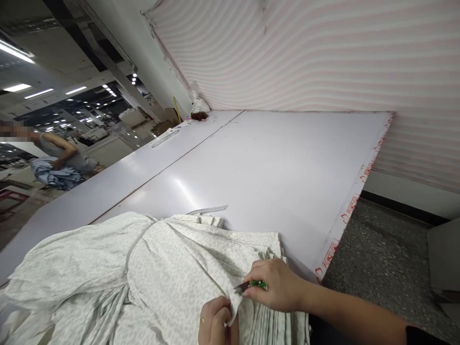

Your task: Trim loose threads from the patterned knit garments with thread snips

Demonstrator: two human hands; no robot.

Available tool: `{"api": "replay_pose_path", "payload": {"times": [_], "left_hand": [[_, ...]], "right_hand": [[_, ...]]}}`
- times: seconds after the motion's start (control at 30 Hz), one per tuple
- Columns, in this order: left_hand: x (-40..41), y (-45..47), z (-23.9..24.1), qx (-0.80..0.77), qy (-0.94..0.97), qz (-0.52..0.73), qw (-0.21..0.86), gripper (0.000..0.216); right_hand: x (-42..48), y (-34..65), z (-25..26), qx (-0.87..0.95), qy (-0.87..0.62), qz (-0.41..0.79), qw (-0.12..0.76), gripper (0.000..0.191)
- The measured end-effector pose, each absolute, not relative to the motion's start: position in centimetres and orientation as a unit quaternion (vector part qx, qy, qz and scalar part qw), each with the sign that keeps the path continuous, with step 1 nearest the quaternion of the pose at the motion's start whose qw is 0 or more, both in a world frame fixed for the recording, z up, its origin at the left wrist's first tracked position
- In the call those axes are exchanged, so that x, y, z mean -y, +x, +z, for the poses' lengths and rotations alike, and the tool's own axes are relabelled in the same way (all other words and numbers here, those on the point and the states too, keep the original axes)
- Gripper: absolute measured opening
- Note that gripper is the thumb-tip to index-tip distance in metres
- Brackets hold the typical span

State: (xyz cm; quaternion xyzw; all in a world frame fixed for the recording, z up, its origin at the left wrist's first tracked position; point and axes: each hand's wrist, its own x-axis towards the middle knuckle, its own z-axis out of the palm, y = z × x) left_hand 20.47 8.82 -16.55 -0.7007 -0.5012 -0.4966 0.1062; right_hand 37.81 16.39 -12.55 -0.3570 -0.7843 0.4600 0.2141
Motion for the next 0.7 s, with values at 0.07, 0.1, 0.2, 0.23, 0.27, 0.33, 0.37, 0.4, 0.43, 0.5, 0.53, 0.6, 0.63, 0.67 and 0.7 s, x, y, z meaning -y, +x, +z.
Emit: {"api": "replay_pose_path", "payload": {"times": [0.07, 0.1, 0.2, 0.23, 0.27, 0.33, 0.37, 0.4, 0.43, 0.5, 0.53, 0.6, 0.63, 0.67, 0.7], "left_hand": [[-8.82, 20.35, -16.47, 0.499, -0.704, -0.494, 0.104, 0.022], [-8.82, 20.29, -16.43, 0.498, -0.706, -0.493, 0.103, 0.022], [-8.79, 20.16, -16.31, 0.498, -0.71, -0.487, 0.101, 0.023], [-8.79, 20.14, -16.29, 0.499, -0.71, -0.487, 0.099, 0.023], [-8.79, 20.14, -16.27, 0.499, -0.71, -0.488, 0.098, 0.022], [-8.82, 20.2, -16.26, 0.5, -0.709, -0.489, 0.093, 0.021], [-8.83, 20.24, -16.25, 0.501, -0.707, -0.49, 0.09, 0.021], [-8.84, 20.28, -16.24, 0.504, -0.705, -0.492, 0.086, 0.021], [-8.83, 20.32, -16.22, 0.508, -0.701, -0.494, 0.081, 0.022], [-8.77, 20.32, -16.16, 0.515, -0.694, -0.499, 0.066, 0.024], [-8.72, 20.3, -16.12, 0.517, -0.691, -0.502, 0.059, 0.025], [-8.57, 20.26, -16.07, 0.523, -0.684, -0.505, 0.048, 0.025], [-8.5, 20.27, -16.06, 0.528, -0.681, -0.505, 0.046, 0.024], [-8.44, 20.33, -16.05, 0.534, -0.677, -0.503, 0.052, 0.023], [-8.39, 20.44, -16.06, 0.54, -0.673, -0.502, 0.067, 0.021]], "right_hand": [[-16.56, 37.82, -12.51, 0.79, -0.345, 0.462, 0.211, 0.02], [-16.6, 37.85, -12.5, 0.792, -0.343, 0.459, 0.211, 0.02], [-16.65, 38.0, -12.5, 0.796, -0.348, 0.45, 0.208, 0.018], [-16.65, 38.05, -12.49, 0.799, -0.343, 0.449, 0.206, 0.018], [-16.64, 38.08, -12.47, 0.804, -0.334, 0.448, 0.203, 0.02], [-16.62, 38.1, -12.35, 0.82, -0.313, 0.439, 0.192, 0.025], [-16.62, 38.09, -12.25, 0.829, -0.306, 0.43, 0.187, 0.025], [-16.63, 38.08, -12.13, 0.836, -0.302, 0.419, 0.184, 0.024], [-16.64, 38.08, -12.0, 0.842, -0.3, 0.41, 0.181, 0.024], [-16.66, 38.09, -11.76, 0.847, -0.298, 0.4, 0.181, 0.023], [-16.65, 38.1, -11.69, 0.847, -0.298, 0.4, 0.185, 0.023], [-16.57, 38.08, -11.7, 0.839, -0.305, 0.406, 0.195, 0.021], [-16.5, 38.01, -11.8, 0.831, -0.315, 0.413, 0.2, 0.02], [-16.41, 37.89, -11.96, 0.821, -0.328, 0.421, 0.204, 0.019], [-16.32, 37.72, -12.16, 0.81, -0.342, 0.43, 0.205, 0.02]]}}
